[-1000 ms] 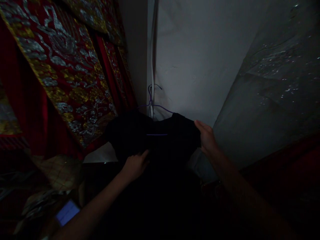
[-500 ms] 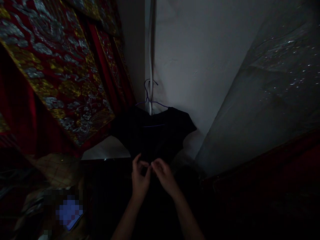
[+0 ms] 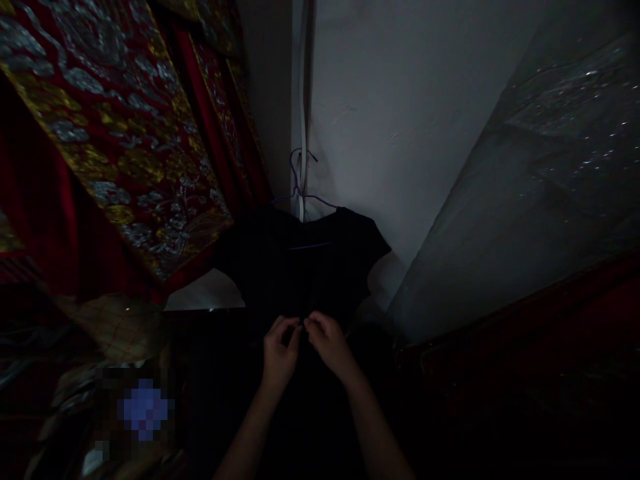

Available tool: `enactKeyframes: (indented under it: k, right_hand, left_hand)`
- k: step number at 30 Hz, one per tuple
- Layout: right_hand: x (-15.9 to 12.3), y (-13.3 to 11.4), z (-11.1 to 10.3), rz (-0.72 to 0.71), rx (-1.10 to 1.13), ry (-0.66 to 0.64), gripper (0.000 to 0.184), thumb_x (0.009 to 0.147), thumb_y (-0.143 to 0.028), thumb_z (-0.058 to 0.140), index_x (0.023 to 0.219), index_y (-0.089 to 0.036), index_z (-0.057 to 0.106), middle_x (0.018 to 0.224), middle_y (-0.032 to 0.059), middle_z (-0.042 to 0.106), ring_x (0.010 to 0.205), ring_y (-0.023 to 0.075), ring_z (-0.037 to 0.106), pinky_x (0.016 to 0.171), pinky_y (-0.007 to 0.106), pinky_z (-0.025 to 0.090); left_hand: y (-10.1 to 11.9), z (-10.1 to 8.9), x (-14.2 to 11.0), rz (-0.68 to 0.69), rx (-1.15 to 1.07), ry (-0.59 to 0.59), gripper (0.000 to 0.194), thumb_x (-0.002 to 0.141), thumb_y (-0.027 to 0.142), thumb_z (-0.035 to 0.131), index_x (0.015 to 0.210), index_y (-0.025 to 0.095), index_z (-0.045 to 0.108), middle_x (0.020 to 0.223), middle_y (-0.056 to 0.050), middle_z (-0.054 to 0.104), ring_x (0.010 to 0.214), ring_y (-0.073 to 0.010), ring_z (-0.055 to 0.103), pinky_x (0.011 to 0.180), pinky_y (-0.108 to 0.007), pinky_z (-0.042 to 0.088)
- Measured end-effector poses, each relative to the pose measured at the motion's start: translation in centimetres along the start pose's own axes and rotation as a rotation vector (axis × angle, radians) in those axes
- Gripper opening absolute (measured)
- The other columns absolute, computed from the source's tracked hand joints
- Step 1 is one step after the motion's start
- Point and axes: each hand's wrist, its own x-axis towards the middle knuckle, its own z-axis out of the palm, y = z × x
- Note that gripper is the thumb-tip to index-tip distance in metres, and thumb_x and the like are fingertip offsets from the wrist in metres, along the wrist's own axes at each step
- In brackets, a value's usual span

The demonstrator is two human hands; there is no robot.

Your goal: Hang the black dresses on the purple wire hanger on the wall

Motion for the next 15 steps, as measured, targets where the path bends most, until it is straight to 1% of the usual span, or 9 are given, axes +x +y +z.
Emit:
enactKeyframes:
  k: [3,5,6,9,12,14,15]
  right_hand:
    - [0.5,-0.6,-0.1,0.104,0.106,-0.019,0.034,0.081,-0.052,0.056,0.066,-0.021,0.056,0.043,-0.0059,0.042,0.039,0.0102,0.035,0.043,0.024,0.025]
    - [1.4,-2.0,-0.5,0.117,0.143,-0.017,0.036,0.077,-0.054,0.060,0.065,-0.020,0.058,0.039,-0.0060,0.042,0.035,0.0093,0.033,0.041,0.024,0.022]
    - [2.2,-3.1,-0.8,0.105,0.161,-0.007,0.036,0.075,-0.053,0.061,0.065,-0.019,0.059,0.038,-0.0059,0.042,0.035,0.0088,0.033,0.041,0.023,0.022]
    - [5.5,-8.0,-2.2,-0.003,0.235,0.060,0.032,0.073,-0.047,0.064,0.064,-0.017,0.061,0.037,-0.0067,0.042,0.034,0.0068,0.032,0.041,0.023,0.020]
    - [8.6,-13.5,-3.3,-0.140,0.325,0.117,0.027,0.070,-0.041,0.066,0.061,-0.016,0.061,0.038,-0.0078,0.040,0.035,0.0046,0.030,0.040,0.022,0.018]
    - [9.5,-15.9,-3.7,-0.199,0.350,0.114,0.026,0.070,-0.039,0.066,0.060,-0.016,0.060,0.039,-0.0079,0.041,0.035,0.0039,0.029,0.039,0.021,0.018]
    - [9.5,-16.6,-3.7,-0.219,0.357,0.112,0.026,0.071,-0.040,0.066,0.061,-0.016,0.059,0.039,-0.0079,0.041,0.035,0.0038,0.030,0.039,0.021,0.018]
  left_hand:
    - [-0.7,0.3,0.0,0.002,-0.005,-0.024,0.015,0.089,0.028,0.060,0.095,0.018,0.068,0.091,-0.006,0.069,0.086,-0.0211,0.067,0.079,-0.033,0.054]
    - [-1.0,0.7,0.0,-0.014,-0.017,-0.048,0.016,0.090,0.028,0.058,0.101,0.019,0.064,0.092,-0.006,0.069,0.086,-0.0202,0.068,0.080,-0.033,0.053]
    - [-1.1,0.9,-0.1,-0.027,-0.016,-0.055,0.017,0.090,0.028,0.057,0.103,0.019,0.063,0.090,-0.005,0.069,0.085,-0.0197,0.067,0.079,-0.032,0.053]
    - [-1.4,1.8,-0.2,-0.063,0.016,-0.058,0.020,0.089,0.028,0.059,0.106,0.019,0.059,0.081,-0.002,0.066,0.076,-0.0182,0.066,0.072,-0.030,0.051]
    - [-1.9,2.5,-0.2,-0.067,0.052,-0.097,0.016,0.087,0.027,0.059,0.102,0.019,0.057,0.078,-0.001,0.064,0.073,-0.0179,0.065,0.068,-0.029,0.050]
    - [-1.9,2.4,0.4,-0.063,0.073,-0.134,0.015,0.087,0.025,0.059,0.100,0.020,0.056,0.079,-0.001,0.064,0.074,-0.0180,0.066,0.068,-0.029,0.050]
    - [-1.6,2.1,1.0,-0.057,0.074,-0.155,0.018,0.087,0.025,0.060,0.103,0.020,0.055,0.080,-0.001,0.065,0.074,-0.0180,0.066,0.069,-0.029,0.050]
